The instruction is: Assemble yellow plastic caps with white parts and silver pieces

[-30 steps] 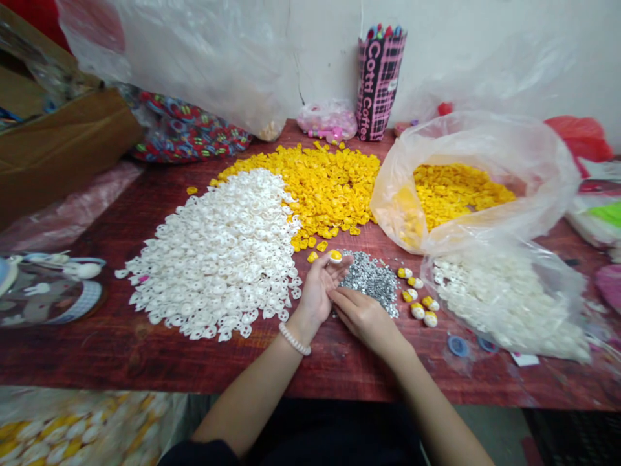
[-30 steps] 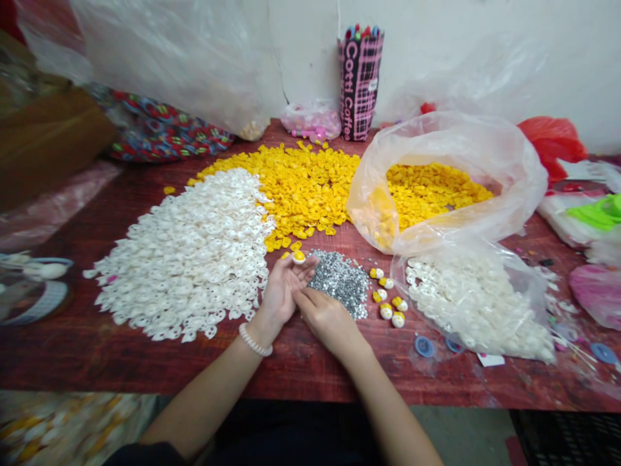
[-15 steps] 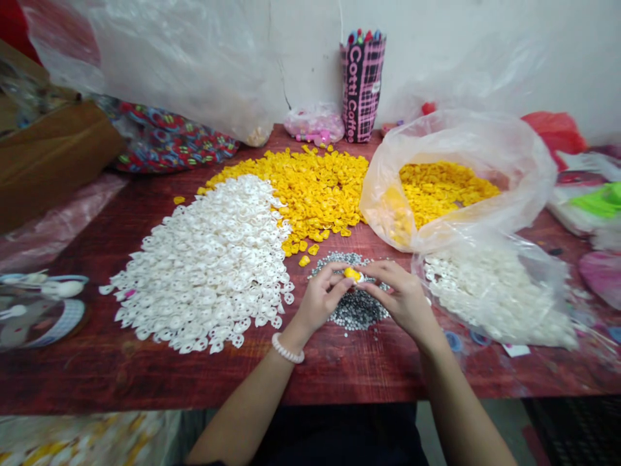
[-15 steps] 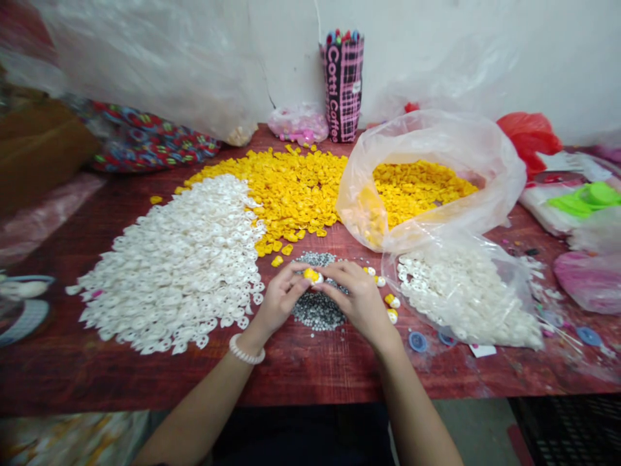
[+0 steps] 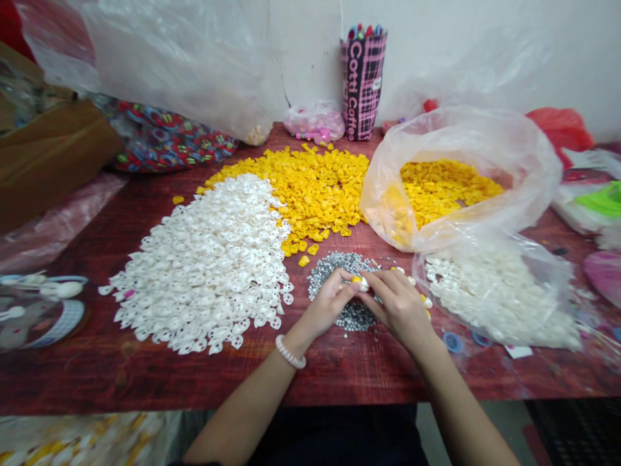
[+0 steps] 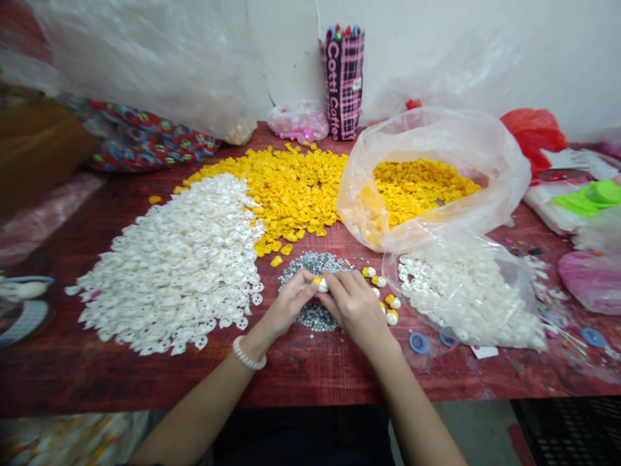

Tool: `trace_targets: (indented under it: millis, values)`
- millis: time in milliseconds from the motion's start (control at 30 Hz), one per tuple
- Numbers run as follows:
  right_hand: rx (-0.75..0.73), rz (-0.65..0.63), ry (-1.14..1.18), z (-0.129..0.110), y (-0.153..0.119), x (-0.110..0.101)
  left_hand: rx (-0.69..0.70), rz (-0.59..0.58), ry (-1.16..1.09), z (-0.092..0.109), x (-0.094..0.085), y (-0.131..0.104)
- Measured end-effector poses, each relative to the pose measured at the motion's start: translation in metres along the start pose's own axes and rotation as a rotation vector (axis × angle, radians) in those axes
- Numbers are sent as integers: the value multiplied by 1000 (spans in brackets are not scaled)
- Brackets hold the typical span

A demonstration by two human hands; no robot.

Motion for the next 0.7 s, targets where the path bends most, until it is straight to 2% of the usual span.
trace_targets:
  millis: [100,200,267,333,400,533,633,700]
  values:
    - [-11,4,-32,-1,-3,4,9,27,70,0,0,0]
    - [-29,22,24,2,-8,6,-8,-22,123,1,0,0]
    - [5,65,66,11,-13,4,-52,-86,113,1,-1,1]
    - [88,102,50,27,-20,1,-69,-62,106,0,-6,4]
    - [181,83,-39,47,-26,-2,-25,107,177,0,-17,9]
    - [238,-159,-280,79,-29,-3,148,554,587,5,-43,15]
    - [220,-294,-439,88,-24,-1,223,773,1059,11,-55,14]
    - [207,-356,-523,90,-21,2,190,861,1310,13,-60,11]
Point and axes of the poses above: each hand's wrist, its own y-axis towards the middle knuckle, its own x-axis out of the palm, z = x × y, the point moved 2 cm from there along y, towards the middle knuckle, and after that the axes turned 8 degrees about -x, right-handed, at the moved point
